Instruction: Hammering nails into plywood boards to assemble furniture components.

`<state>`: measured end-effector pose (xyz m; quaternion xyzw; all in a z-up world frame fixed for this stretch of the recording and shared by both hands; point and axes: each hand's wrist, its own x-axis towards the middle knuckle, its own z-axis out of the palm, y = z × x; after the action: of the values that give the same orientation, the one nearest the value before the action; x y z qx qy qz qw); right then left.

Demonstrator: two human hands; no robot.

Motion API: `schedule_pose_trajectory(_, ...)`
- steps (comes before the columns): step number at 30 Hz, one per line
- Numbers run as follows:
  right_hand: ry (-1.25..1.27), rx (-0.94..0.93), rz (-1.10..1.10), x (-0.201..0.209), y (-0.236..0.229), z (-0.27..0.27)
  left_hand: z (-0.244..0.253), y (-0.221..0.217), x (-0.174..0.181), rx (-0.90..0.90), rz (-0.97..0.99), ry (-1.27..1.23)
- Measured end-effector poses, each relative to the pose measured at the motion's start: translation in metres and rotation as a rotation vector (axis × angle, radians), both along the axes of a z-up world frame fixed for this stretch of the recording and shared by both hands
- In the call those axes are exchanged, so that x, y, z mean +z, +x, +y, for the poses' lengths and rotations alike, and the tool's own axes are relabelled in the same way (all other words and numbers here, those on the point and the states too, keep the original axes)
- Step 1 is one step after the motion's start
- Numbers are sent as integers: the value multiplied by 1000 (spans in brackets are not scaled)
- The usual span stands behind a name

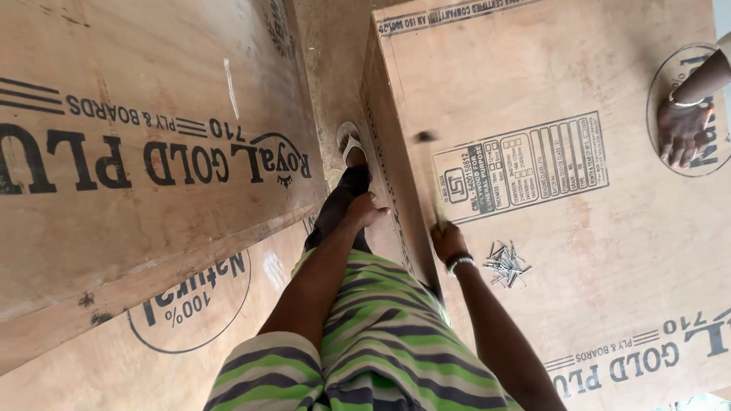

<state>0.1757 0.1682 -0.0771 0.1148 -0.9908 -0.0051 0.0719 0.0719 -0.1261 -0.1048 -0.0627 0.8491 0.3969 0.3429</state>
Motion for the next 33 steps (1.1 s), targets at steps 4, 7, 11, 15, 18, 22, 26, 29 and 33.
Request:
schedule_pose_trajectory(4, -958, -477, -109, 165, -30, -38, -3, -16, 5, -144, 84, -92)
schedule_pose_trajectory(7, -1350, -544, -12, 222, -46, -52, -6, -15, 15, -72, 90, -93)
schedule_pose_trajectory(11, -948, -237, 34, 63, -31, -24, -3, -20, 62, -102, 61, -165)
schedule_pose_trajectory(15, -606, -199, -209, 47, 12, -28, -13, -34, 30, 7, 26, -115)
schedule_pose_trajectory(18, -734, -300, -481, 166, 31, -48, -7, -64, -56, 177, 27, 249)
schedule_pose_trajectory(22, -957, -498, -575, 202, 77, -38, 34, -98, -55, 339, -78, 625)
schedule_pose_trajectory(26, -1314, -636, -228, 141, 163, -1, 98, -125, 40, 528, -210, 548)
schedule_pose_trajectory(29, -1257, -970, -99, 105, 221, 22, 129, -133, 72, 533, -212, 333)
schedule_pose_trajectory(33, -1532, -1428, -84, 151, 240, 28, 162, -93, 84, 556, 51, 73)
